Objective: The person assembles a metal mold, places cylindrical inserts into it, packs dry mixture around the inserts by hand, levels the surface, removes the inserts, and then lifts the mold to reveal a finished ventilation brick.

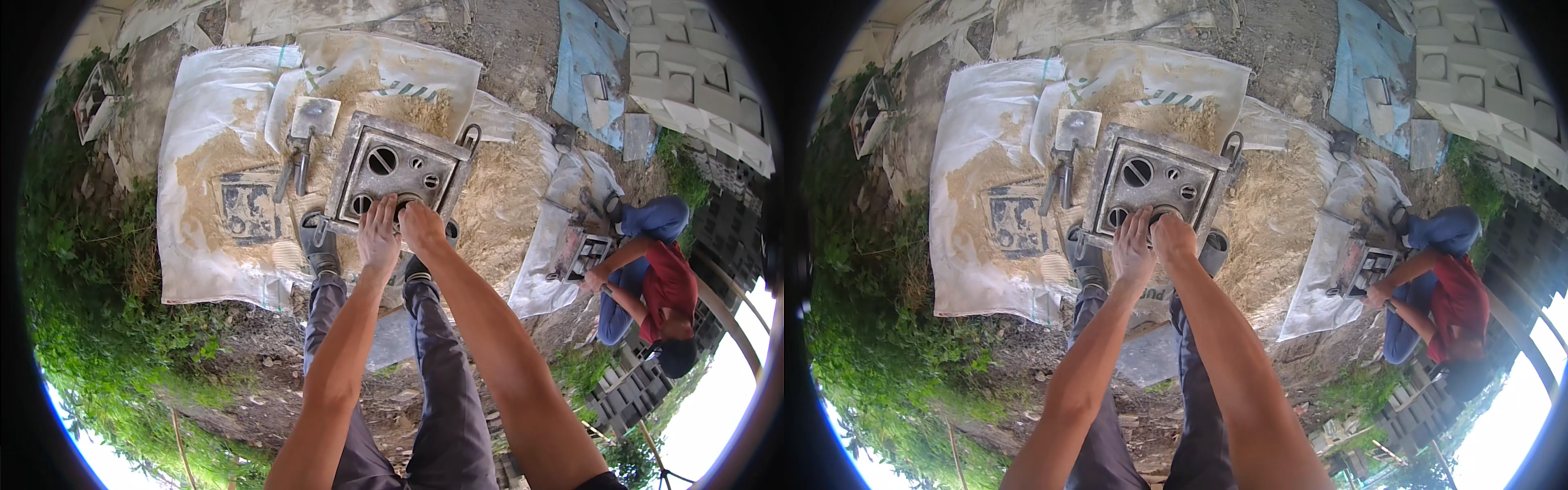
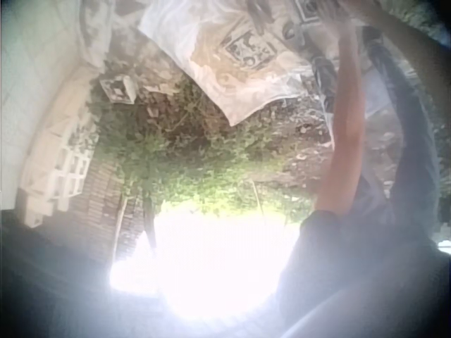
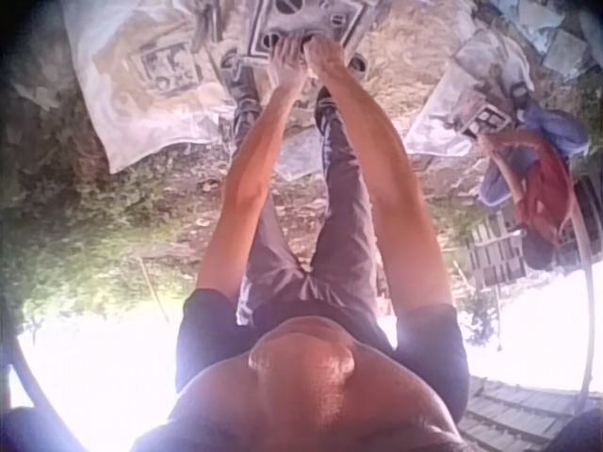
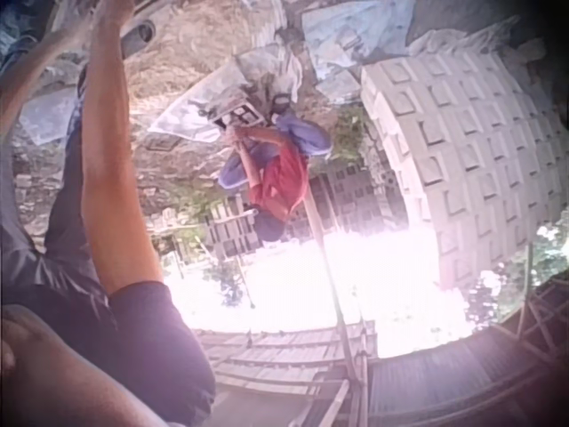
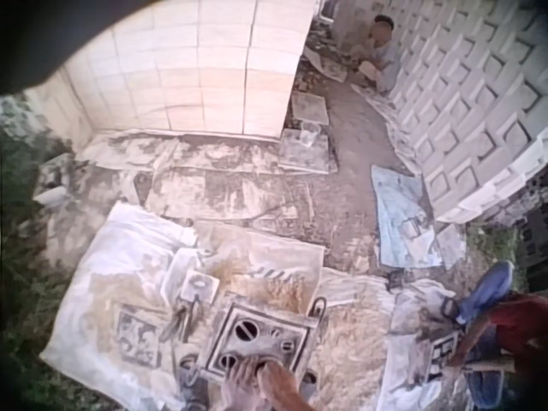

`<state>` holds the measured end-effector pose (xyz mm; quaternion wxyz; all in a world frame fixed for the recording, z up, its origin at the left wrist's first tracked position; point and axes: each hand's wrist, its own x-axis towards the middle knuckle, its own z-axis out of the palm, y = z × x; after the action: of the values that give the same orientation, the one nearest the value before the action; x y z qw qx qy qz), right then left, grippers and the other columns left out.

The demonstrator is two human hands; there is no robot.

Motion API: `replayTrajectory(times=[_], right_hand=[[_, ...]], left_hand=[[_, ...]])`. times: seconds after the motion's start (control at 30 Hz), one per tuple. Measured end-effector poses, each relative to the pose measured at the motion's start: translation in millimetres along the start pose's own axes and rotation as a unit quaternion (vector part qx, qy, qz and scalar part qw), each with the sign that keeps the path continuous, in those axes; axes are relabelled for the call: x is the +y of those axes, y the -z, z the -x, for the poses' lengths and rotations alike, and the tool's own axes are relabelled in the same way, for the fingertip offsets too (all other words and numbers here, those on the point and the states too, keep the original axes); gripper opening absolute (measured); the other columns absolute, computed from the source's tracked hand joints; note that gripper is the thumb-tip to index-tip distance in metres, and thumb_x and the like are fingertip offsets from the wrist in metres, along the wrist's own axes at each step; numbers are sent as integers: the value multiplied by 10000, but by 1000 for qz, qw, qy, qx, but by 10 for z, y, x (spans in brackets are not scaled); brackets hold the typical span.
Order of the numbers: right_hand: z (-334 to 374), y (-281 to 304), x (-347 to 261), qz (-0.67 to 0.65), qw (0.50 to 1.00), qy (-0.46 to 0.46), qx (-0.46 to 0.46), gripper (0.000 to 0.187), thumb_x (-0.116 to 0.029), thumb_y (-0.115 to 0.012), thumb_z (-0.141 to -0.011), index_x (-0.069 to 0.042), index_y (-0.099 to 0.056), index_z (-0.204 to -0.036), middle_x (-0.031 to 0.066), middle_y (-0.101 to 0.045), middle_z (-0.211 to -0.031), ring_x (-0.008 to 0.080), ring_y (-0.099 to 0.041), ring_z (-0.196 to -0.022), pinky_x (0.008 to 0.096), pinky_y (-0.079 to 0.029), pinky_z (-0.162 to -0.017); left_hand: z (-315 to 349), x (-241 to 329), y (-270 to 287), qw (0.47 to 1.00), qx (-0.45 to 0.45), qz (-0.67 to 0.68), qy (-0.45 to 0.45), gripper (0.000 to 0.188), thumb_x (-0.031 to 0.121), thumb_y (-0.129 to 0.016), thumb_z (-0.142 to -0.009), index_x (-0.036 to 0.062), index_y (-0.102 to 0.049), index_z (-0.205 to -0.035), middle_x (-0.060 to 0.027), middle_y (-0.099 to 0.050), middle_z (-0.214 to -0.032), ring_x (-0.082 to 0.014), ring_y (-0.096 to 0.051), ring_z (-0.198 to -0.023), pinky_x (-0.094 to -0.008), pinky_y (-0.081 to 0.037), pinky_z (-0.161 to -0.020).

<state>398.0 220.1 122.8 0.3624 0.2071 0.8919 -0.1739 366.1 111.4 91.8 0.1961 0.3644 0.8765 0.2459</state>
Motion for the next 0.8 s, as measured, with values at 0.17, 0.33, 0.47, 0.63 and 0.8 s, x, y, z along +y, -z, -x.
replayTrajectory(times=[0.17,0.33,0.47,0.63,0.8], right_hand=[[64,45,-21,-17,1000,-11,-19,230,-132,-487,-882,-48,-689,-954,123,-637,-1045,236,-614,-1032,329,-527,-853],[119,128,-59,-44,998,-32,-24,233,-138,-483,-886,-51,-688,-953,118,-642,-1031,238,-620,-1012,328,-535,-832],[153,116,-43,-13,1000,-8,14,227,-142,-489,-882,-53,-695,-918,115,-651,-980,242,-631,-980,338,-546,-788],[195,110,-35,-25,999,-11,29,223,-144,-498,-874,-50,-699,-895,114,-653,-959,243,-633,-974,341,-547,-777],[299,151,-130,-31,999,2,30,231,-150,-492,-882,-43,-694,-915,120,-648,-971,240,-628,-993,342,-548,-792]], left_hand=[[14,29,3,1000,-3,-9,10,677,83,-691,-710,68,-444,-1340,-88,-526,-1302,-272,-459,-1224,-418,-366,-1010],[19,-8,-2,1000,10,-23,-4,614,122,-664,-761,68,-448,-1332,-91,-531,-1305,-280,-468,-1224,-414,-364,-1012],[-8,-16,8,1000,8,-1,-2,591,135,-662,-765,69,-464,-1317,-91,-539,-1301,-278,-473,-1229,-415,-365,-1013],[37,47,86,999,-10,31,19,528,170,-649,-801,75,-492,-1296,-85,-559,-1283,-247,-495,-1222,-425,-380,-1010],[41,11,139,996,-17,68,46,469,212,-583,-875,74,-479,-1311,-82,-529,-1308,-259,-479,-1232,-440,-369,-1037]])
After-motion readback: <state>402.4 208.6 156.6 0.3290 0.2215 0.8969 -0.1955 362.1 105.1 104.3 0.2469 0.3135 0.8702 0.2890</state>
